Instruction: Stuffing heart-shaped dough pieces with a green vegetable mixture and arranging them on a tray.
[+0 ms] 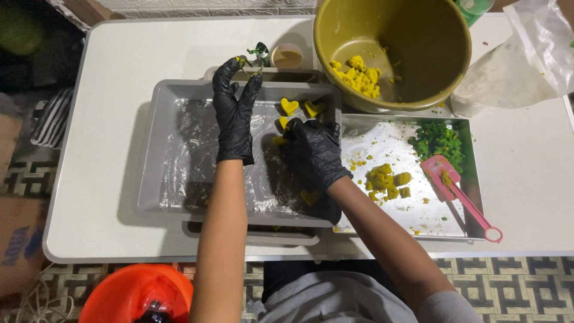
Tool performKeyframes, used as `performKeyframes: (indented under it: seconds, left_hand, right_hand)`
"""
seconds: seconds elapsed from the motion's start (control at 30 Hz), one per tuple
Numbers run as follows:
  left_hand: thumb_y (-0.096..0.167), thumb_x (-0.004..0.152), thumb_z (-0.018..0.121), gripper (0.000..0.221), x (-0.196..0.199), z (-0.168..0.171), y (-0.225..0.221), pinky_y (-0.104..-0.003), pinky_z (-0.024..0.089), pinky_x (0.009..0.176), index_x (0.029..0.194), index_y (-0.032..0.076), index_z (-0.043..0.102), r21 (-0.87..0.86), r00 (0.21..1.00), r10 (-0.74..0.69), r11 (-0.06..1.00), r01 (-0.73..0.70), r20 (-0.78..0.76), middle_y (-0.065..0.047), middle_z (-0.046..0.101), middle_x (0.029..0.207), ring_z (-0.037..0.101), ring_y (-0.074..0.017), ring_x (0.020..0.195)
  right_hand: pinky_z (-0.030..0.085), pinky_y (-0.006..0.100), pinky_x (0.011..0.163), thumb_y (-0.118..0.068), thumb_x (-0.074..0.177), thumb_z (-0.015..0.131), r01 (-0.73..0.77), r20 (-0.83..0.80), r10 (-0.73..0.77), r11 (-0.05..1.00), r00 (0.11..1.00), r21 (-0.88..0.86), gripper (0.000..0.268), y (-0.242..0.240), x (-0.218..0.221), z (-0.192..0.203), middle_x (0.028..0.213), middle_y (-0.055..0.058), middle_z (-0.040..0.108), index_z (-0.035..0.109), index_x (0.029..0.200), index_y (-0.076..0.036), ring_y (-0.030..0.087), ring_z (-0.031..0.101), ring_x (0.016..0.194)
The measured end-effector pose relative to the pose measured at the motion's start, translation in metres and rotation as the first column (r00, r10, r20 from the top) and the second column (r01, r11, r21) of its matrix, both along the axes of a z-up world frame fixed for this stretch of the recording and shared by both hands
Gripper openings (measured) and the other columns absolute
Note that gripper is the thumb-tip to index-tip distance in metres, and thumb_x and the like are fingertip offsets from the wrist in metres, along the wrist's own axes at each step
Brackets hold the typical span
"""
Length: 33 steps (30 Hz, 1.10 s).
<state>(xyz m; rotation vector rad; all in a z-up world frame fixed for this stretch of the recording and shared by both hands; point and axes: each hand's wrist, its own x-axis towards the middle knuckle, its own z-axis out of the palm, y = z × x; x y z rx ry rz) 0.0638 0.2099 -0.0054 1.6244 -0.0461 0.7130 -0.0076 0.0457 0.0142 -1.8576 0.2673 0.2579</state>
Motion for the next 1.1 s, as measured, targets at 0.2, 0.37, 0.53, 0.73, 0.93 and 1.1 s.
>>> performKeyframes:
  seconds: [0.2,0.37,0.53,0.73,0.93,1.1]
  left_hand:
    - [0.028,0.094,0.078,0.041,-0.011,0.016,-0.006,-0.041,0.046,0.105,0.129,0.021,0.059,0.001,1.0,-0.007,1.0,0.007,-0.008,-0.001,0.06,0.134,0.057,-0.0204,0.128]
    - [0.026,0.093,0.08,0.041,-0.011,0.019,-0.008,-0.04,0.045,0.106,0.128,0.021,0.059,-0.009,1.0,-0.024,1.0,0.024,-0.01,0.0,0.061,0.134,0.057,-0.02,0.128]
    - [0.025,0.093,0.079,0.041,-0.014,0.021,-0.008,-0.041,0.046,0.105,0.128,0.022,0.059,0.0,1.0,-0.027,1.0,0.027,-0.011,0.0,0.061,0.134,0.057,-0.0207,0.128]
    - [0.022,0.093,0.081,0.043,-0.012,0.017,-0.007,-0.041,0.046,0.105,0.129,0.022,0.058,-0.006,1.0,-0.014,1.0,0.014,-0.006,-0.001,0.061,0.134,0.057,-0.0208,0.128]
    - [0.014,0.098,0.078,0.04,-0.017,0.032,-0.021,-0.045,0.044,0.117,0.132,0.011,0.058,0.272,0.976,-0.107,0.961,0.052,0.19,-0.009,0.058,0.133,0.054,-0.0273,0.13]
    - [0.018,0.099,0.079,0.046,-0.03,0.056,-0.04,-0.047,0.041,0.119,0.138,0.013,0.053,0.435,0.95,-0.221,0.894,0.107,0.22,-0.01,0.055,0.139,0.051,-0.0295,0.134]
  right_hand:
    - [0.039,0.059,0.099,-0.045,0.083,0.072,0.046,0.501,0.608,0.607,0.615,-0.793,0.051,-0.031,0.005,-0.024,0.132,0.006,0.066,0.063,0.131,-0.031,0.036,0.054,0.131]
    - [0.043,0.056,0.086,-0.035,0.08,0.071,-0.011,0.482,0.557,0.662,0.676,-0.749,0.019,-0.041,-0.003,0.004,0.101,0.003,0.07,0.073,0.097,-0.027,0.036,0.066,0.097]
    - [0.056,0.041,0.089,-0.014,0.083,0.085,-0.104,0.685,0.482,0.851,0.546,-0.515,0.038,-0.081,-0.008,0.032,0.111,0.014,0.075,0.073,0.118,-0.006,0.033,0.071,0.102]
    - [0.049,0.031,0.084,-0.017,0.096,0.073,0.08,0.51,0.054,0.968,0.859,-0.237,0.027,-0.182,-0.047,0.059,0.119,0.003,0.067,0.068,0.122,-0.012,0.016,0.061,0.1]
    - [0.039,0.037,0.115,-0.011,0.08,0.08,-0.175,0.277,0.298,0.903,0.914,-0.392,0.065,-0.228,-0.084,-0.009,0.15,0.009,0.053,0.057,0.141,-0.014,0.022,0.047,0.14]
    - [0.056,0.032,0.074,-0.015,0.087,0.071,0.425,-0.228,-0.362,0.821,0.904,0.381,0.025,-0.184,-0.088,-0.012,0.104,0.005,0.075,0.074,0.111,-0.01,0.018,0.068,0.091]
